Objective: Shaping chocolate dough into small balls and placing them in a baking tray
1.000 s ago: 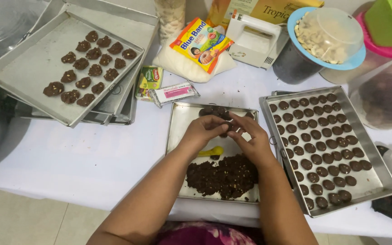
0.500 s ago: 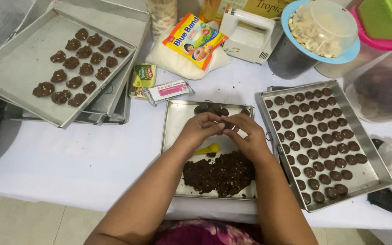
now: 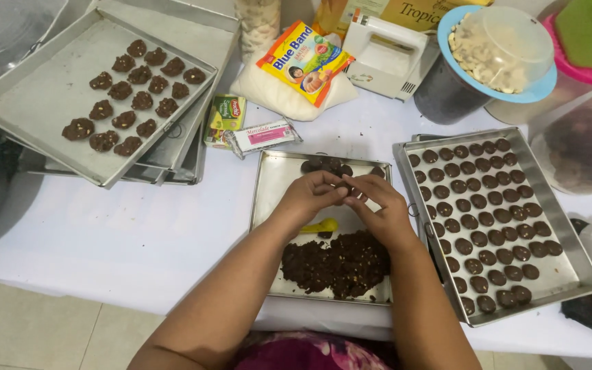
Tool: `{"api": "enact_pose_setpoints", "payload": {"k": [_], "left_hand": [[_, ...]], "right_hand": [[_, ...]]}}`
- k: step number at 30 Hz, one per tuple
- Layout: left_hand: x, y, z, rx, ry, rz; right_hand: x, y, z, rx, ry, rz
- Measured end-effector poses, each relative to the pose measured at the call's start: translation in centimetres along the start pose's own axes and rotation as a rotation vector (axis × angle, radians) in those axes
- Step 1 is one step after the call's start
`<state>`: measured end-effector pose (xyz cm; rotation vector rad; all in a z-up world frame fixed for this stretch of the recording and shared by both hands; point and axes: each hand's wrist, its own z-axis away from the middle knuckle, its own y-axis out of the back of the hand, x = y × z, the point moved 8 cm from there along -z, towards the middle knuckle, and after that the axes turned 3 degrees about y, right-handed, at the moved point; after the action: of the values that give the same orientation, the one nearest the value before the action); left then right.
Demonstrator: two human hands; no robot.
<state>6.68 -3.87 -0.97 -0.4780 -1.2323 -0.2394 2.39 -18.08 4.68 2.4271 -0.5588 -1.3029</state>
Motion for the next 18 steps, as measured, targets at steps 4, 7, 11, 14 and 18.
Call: {"api": "enact_pose_setpoints", "payload": {"k": [4,7,11,14,18], "left_hand": [[-0.5,-0.5,-0.3,-0.025,-0.005,0.001],[-0.5,-0.4,-0.3,-0.023,-0.004,-0.016],[-0.9,0.2,-0.8,0.016,-0.009,-0.116],[-1.1,0.4,-0.8,0.013,0.004,-0.101],[-1.4,0.3,-1.0,0.01,0.017,-0.055]], "right_hand": [[-0.5,-0.1,0.0,-0.009,0.019,-0.041],[-1.1,-0.1,-0.3,-0.019,0.044,-0.011],[-0.6,-0.4,-0.2,-0.037,0.029,-0.049],[-0.5,-0.5,-0.2,-0.029,0.013,-0.059],[-0.8,-0.5,-0.3,-0.022,-0.02,-0.005]]}}
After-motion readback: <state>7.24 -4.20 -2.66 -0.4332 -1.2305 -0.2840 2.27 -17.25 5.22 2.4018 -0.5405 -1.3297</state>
